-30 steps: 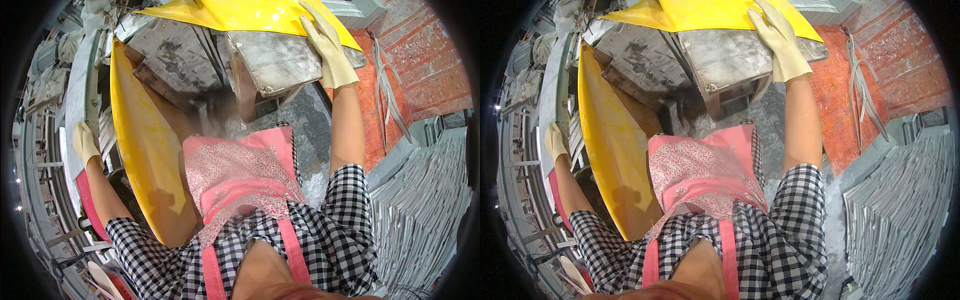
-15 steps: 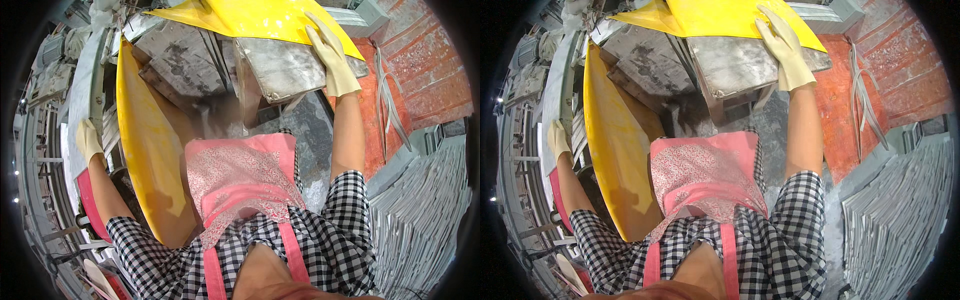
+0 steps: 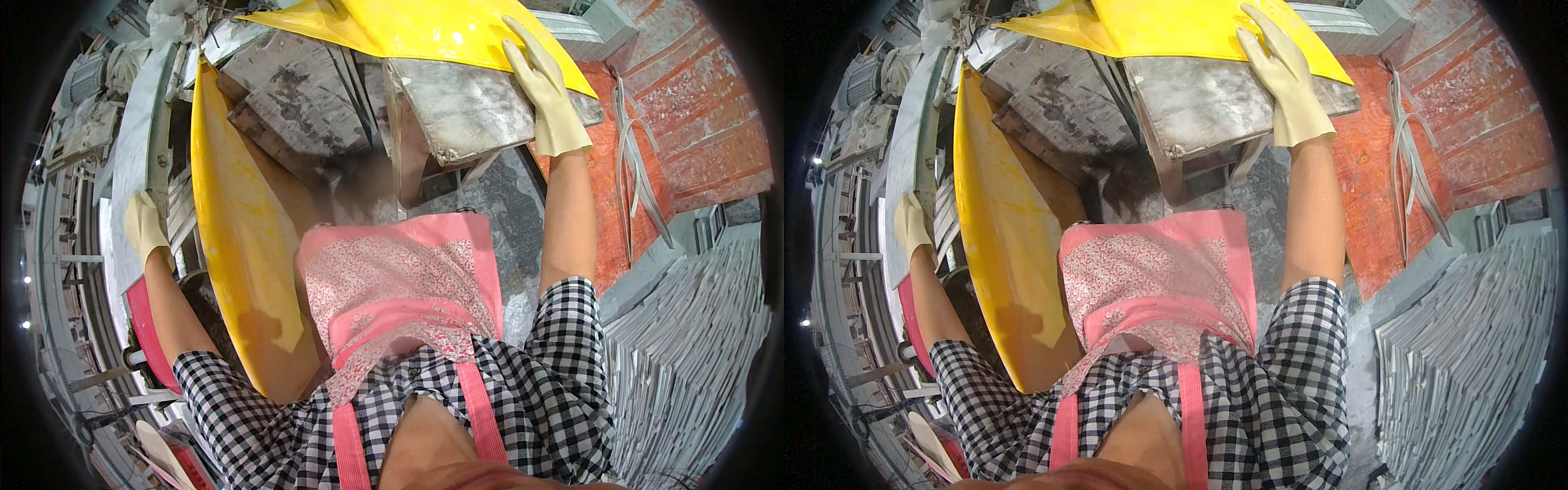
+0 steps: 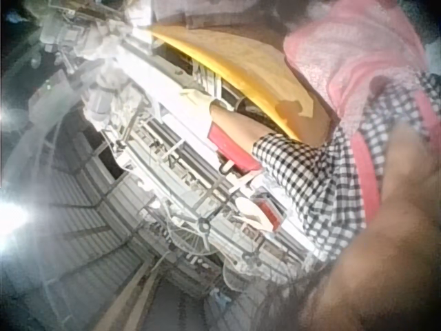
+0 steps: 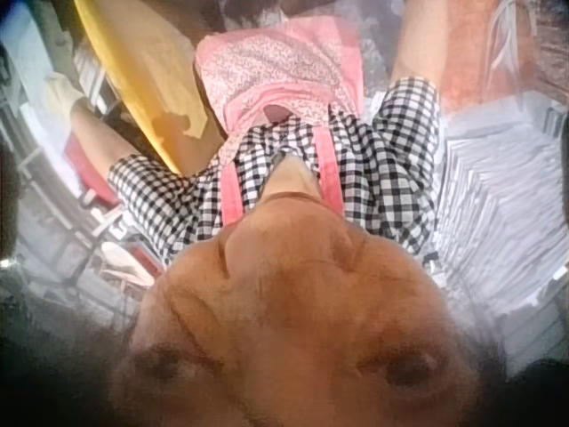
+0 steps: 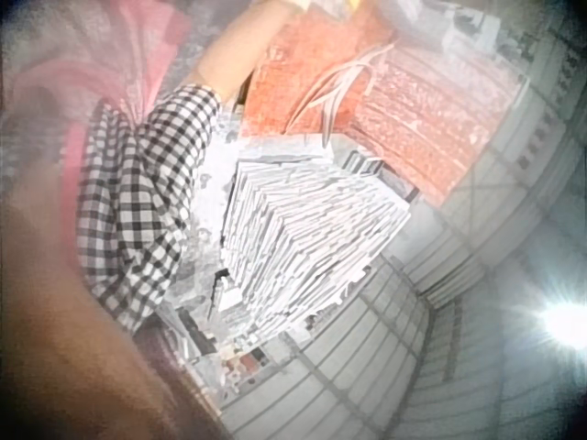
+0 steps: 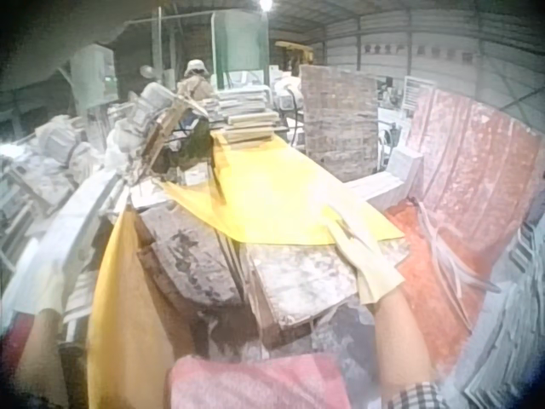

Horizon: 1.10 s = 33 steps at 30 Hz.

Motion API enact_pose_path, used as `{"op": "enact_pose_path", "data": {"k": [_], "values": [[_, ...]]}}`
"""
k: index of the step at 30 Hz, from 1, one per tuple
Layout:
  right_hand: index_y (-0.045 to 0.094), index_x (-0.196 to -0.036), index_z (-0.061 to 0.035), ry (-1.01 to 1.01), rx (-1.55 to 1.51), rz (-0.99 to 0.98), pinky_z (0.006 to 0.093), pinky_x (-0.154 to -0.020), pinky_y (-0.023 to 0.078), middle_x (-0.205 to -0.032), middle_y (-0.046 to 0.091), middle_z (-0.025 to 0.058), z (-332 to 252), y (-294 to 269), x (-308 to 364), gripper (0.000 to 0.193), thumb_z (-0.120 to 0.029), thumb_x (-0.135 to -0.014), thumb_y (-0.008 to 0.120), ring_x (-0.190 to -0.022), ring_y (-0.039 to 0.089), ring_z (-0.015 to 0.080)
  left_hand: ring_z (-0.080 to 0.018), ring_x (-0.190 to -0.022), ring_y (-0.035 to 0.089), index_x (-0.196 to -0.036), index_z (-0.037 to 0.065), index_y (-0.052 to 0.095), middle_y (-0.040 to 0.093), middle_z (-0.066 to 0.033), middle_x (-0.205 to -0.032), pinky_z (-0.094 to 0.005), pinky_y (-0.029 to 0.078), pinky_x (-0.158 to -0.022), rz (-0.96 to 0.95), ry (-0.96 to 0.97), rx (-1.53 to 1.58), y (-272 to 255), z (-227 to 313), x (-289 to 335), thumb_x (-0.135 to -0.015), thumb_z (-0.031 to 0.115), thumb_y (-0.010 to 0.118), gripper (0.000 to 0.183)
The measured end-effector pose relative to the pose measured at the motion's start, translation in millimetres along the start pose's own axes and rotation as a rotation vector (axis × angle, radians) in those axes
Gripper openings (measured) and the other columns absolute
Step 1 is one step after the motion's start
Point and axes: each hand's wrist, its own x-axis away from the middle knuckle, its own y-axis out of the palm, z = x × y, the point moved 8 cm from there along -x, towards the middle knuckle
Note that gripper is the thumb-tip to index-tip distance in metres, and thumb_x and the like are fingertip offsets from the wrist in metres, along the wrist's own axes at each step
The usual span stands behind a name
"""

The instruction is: The person repeatedly picks up rectangular tiles from a conveyor or feed area and stacks them onto a growing pile on a yellow surface. The worker uses both hands to lift, align, and place each tile, occasionally adjusting the stack to maintain alignment.

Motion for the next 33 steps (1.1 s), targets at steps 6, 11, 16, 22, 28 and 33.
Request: {"op": "enact_pose_path", "data": {"k": [6, 11, 16, 22, 28, 33], "values": [[0.057, -0.143, -0.0115, 0.077, -0.045, -0.01, 0.0323, -0.109, 0.039, -0.141, 0.058, 0.0133, 5, 1, 1, 0.045, -0.026, -0.101, 0.062, -0.13, 0.053, 0.0214, -0.042, -0.106, 0.059, -0.12, 0.001, 0.065, 0.065, -0.0247, -0.12, -0.0439, 0.045, -0.092, -0.018, 0.026, -0.034, 2, -2, -5, -0.101, 0.04, 0.048, 0.047], [0.058, -0.142, -0.0128, 0.033, -0.09, -0.011, 0.0316, -0.108, 0.04, -0.138, 0.061, 0.0129, 6, 3, 1, 0.044, -0.028, -0.101, 0.062, -0.129, 0.054, 0.0208, -0.042, -0.106, 0.058, -0.118, -0.001, 0.065, 0.065, -0.025, -0.119, -0.0435, 0.045, -0.093, -0.052, -0.059, 0.005, 2, -5, -4, -0.101, 0.041, 0.049, 0.048], [0.061, -0.139, -0.012, 0.026, 0.023, -0.033, 0.0302, -0.106, 0.041, -0.135, 0.063, 0.0125, 7, 2, 0, 0.041, -0.027, -0.1, 0.062, -0.127, 0.056, 0.0203, -0.0391, -0.11, 0.06, -0.123, -0.001, 0.064, 0.066, -0.0232, -0.122, -0.042, 0.044, -0.096, -0.026, -0.044, -0.006, 0, 0, 1, -0.102, 0.04, 0.049, 0.048], [0.059, -0.139, -0.0087, 0.07, -0.094, -0.003, 0.032, -0.11, 0.038, -0.139, 0.06, 0.0113, -11, 2, 4, 0.042, -0.024, -0.1, 0.062, -0.13, 0.052, 0.0207, -0.0383, -0.115, 0.059, -0.127, 0.001, 0.063, 0.063, -0.0224, -0.129, -0.0409, 0.044, -0.098, -0.037, -0.034, -0.005, 0, 2, 2, -0.102, 0.039, 0.049, 0.048], [0.055, -0.141, -0.0034, 0.308, -0.403, 0.049, 0.0345, -0.115, 0.036, -0.146, 0.054, 0.0119, -13, 5, 16, 0.046, -0.015, -0.098, 0.063, -0.137, 0.047, 0.0238, -0.0408, -0.114, 0.058, -0.124, 0.001, 0.064, 0.064, -0.0232, -0.127, -0.043, 0.045, -0.096, -0.042, -0.011, -0.113, -1, 4, 1, -0.103, 0.04, 0.046, 0.048], [0.055, -0.141, -0.0033, 0.341, -0.402, 0.049, 0.0332, -0.115, 0.037, -0.146, 0.054, 0.0115, -7, 7, 15, 0.045, -0.015, -0.098, 0.064, -0.137, 0.047, 0.0227, -0.0418, -0.114, 0.058, -0.122, 0.001, 0.064, 0.064, -0.0234, -0.126, -0.0442, 0.045, -0.095, -0.041, -0.055, -0.049, 2, -3, -2, -0.103, 0.041, 0.045, 0.048]]}}
